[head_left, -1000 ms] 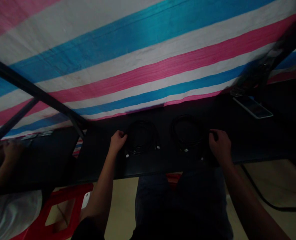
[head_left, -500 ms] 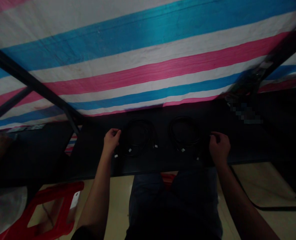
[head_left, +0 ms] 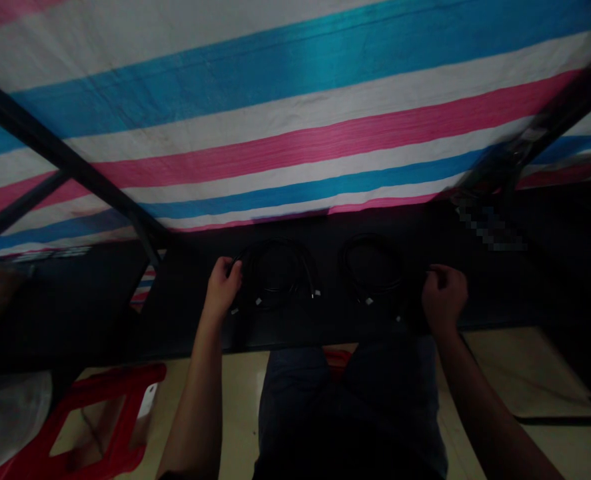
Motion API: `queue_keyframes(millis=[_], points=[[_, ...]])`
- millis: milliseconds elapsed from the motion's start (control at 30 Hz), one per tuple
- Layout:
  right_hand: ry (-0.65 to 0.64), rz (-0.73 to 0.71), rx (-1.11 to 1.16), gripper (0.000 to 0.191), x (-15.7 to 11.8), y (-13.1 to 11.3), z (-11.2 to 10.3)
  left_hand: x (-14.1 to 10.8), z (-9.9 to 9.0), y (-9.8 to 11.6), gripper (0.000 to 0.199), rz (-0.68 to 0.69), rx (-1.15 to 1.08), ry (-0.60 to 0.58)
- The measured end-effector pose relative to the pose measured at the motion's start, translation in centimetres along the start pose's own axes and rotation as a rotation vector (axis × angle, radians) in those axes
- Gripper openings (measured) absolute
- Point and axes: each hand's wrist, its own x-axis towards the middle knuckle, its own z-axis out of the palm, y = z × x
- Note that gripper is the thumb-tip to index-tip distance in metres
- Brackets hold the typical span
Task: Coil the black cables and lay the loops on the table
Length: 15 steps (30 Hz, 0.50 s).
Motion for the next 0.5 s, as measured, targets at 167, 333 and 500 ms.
queue_keyframes(millis=[167, 333, 500], points=[[-0.011, -0.094, 0.165, 0.019, -3.5, -7.6, -1.4, -3.8, -2.1, 3.6, 0.028, 0.076, -0.377, -0.094], [-0.535, -0.098, 0.569, 0.036, -8.1, -16.2, 0.0, -6.8, -3.3, 6.1, 0.026, 0.073, -0.476, -0.194], [-1.005, 0.068, 0.825, 0.036, -8.5, -18.9, 1.7, -7.9, -4.1, 6.0, 0.027, 0.080, -0.509, -0.084]])
